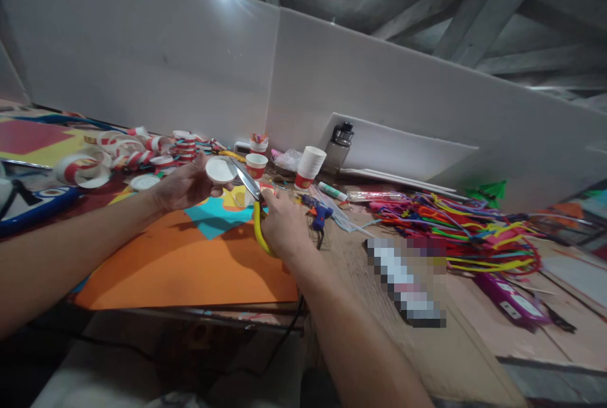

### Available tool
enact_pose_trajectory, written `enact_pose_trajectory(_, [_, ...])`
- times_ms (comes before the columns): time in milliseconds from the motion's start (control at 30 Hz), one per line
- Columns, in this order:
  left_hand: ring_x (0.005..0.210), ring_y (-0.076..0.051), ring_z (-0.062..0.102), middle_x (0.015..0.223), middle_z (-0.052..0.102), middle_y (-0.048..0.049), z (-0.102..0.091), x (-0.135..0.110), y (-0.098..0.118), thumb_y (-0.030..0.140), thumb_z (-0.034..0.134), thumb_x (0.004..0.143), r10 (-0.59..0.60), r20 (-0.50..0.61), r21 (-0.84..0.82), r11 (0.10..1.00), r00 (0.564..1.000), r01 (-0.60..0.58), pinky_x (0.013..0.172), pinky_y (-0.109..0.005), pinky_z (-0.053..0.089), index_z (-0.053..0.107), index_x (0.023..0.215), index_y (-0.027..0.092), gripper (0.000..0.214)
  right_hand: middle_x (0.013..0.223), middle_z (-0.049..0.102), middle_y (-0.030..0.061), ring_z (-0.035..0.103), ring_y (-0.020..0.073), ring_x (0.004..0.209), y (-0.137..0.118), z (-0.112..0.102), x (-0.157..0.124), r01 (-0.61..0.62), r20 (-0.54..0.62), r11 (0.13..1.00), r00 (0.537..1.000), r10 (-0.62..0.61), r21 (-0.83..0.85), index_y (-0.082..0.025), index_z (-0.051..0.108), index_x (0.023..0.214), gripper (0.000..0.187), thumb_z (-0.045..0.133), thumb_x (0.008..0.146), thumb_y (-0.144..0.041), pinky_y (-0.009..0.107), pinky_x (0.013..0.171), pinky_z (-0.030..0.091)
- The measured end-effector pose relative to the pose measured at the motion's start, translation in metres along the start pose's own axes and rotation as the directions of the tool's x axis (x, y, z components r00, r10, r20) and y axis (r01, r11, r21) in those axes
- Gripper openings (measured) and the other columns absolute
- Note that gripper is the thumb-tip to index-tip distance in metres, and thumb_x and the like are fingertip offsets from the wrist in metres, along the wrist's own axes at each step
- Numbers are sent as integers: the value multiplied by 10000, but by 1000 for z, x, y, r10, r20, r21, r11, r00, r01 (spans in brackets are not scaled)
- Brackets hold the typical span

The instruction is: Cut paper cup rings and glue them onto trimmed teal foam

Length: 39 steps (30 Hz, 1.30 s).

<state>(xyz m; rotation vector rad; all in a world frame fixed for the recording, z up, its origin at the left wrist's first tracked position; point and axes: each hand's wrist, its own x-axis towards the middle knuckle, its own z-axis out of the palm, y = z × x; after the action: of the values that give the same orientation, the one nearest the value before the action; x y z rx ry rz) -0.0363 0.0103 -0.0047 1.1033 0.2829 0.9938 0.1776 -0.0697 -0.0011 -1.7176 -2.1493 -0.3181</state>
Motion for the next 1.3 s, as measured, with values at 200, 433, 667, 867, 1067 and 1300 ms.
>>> enact_pose_trajectory(200, [701, -188, 687, 874, 719, -162, -3, 0, -2, 373, 561, 894, 14, -9, -13, 1000, 1000, -14, 515, -217, 492, 650, 978, 84, 314, 1099, 613, 83, 623, 231, 868, 0, -3, 0, -5, 10, 999, 1000, 5, -37, -248, 565, 1219, 337, 469, 900, -292, 309, 702, 450])
enact_pose_trajectory(433, [667, -186, 676, 789, 702, -140, -7, 0, -4, 422, 561, 885, -30, 43, 7, 1000, 999, 29, 477, -212, 476, 655, 972, 87, 359, 1106, 592, 86, 622, 227, 824, 0, -4, 0, 9, 15, 999, 1000, -8, -49, -256, 555, 1245, 360, 453, 907, -330, 303, 647, 436])
enact_pose_trajectory(667, [620, -164, 651, 833, 712, -122, -6, 1, 0, 454, 544, 885, -28, 54, -12, 1000, 998, 28, 459, -218, 465, 653, 986, 118, 368, 1127, 610, 91, 621, 232, 861, 0, -3, 0, 29, 8, 999, 1000, -28, -24, -243, 560, 1253, 370, 472, 905, -336, 314, 704, 441])
enact_pose_trajectory(867, [586, -158, 645, 713, 685, -102, -5, 0, 3, 499, 485, 904, -74, -5, -24, 997, 997, 74, 447, -205, 447, 651, 890, 107, 425, 1120, 623, 86, 624, 239, 895, 0, -3, -1, 0, 8, 1000, 1000, 0, -26, -248, 570, 1236, 358, 490, 897, -329, 315, 732, 448])
enact_pose_trajectory(1067, [546, -131, 610, 778, 692, -99, -4, 0, 1, 338, 476, 937, -67, -59, -54, 997, 996, 64, 436, -212, 451, 651, 965, 112, 288, 1121, 592, 91, 620, 235, 876, -1, -4, 0, -9, 24, 998, 1000, 10, -56, -257, 552, 1248, 365, 473, 899, -326, 314, 702, 452])
enact_pose_trajectory(1300, [599, -142, 622, 816, 694, -99, -6, 0, -6, 358, 555, 895, -93, 35, 20, 996, 995, 93, 494, -224, 477, 653, 923, 119, 260, 1101, 558, 90, 611, 228, 825, 0, -1, 0, -1, 12, 998, 1000, 2, -70, -265, 536, 1258, 388, 483, 890, -378, 305, 645, 441])
